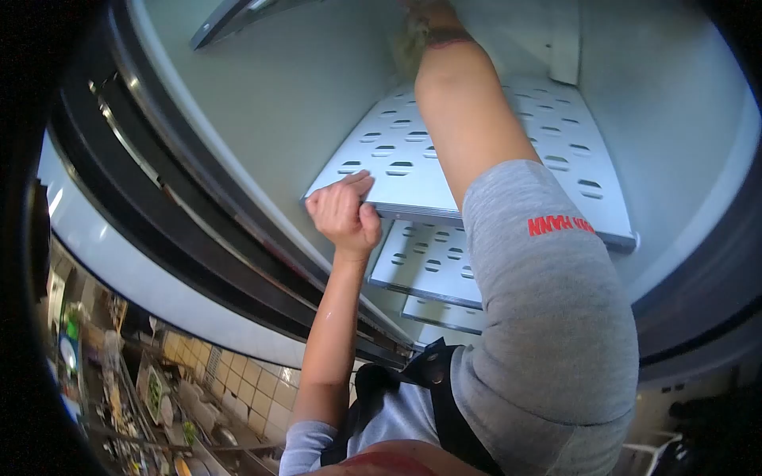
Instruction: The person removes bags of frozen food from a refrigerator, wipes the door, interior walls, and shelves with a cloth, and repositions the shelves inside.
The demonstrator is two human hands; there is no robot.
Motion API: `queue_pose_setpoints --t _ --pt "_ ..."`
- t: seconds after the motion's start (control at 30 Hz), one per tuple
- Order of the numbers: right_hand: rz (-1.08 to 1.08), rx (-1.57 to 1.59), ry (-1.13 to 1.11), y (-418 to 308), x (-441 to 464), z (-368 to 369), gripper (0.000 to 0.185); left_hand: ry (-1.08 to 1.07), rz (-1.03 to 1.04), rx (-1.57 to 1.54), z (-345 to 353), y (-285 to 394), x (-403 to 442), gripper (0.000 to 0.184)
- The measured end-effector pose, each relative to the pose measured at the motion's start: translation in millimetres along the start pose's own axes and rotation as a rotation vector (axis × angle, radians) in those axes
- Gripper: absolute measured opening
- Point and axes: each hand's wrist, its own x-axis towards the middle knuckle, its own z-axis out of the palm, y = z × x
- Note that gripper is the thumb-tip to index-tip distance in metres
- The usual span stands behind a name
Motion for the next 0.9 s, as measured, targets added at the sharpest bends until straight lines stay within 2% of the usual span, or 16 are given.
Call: queue_pose_setpoints --t 0.23,0.37,0.7,0.9 --pt "0.256 -0.225 0.024 116.7 35.0 -39.5 0.053 0.014 0.0 0.006 0.8 3.5 0.1 0.029" --pt "0.335 -0.282 0.008 147.6 39.1 -42.3 0.053 0.02 0.0 0.003 2.3 3.6 -0.1 0.029" --pt "0.318 -0.261 0.029 139.6 38.6 -50.2 0.054 -0.009 0.02 0.012 0.0 2.3 1.1 0.039" --pt "0.309 -0.262 0.067 137.3 14.7 -65.4 0.054 0.067 0.004 -0.003 5.3 1.7 2.2 0.024"
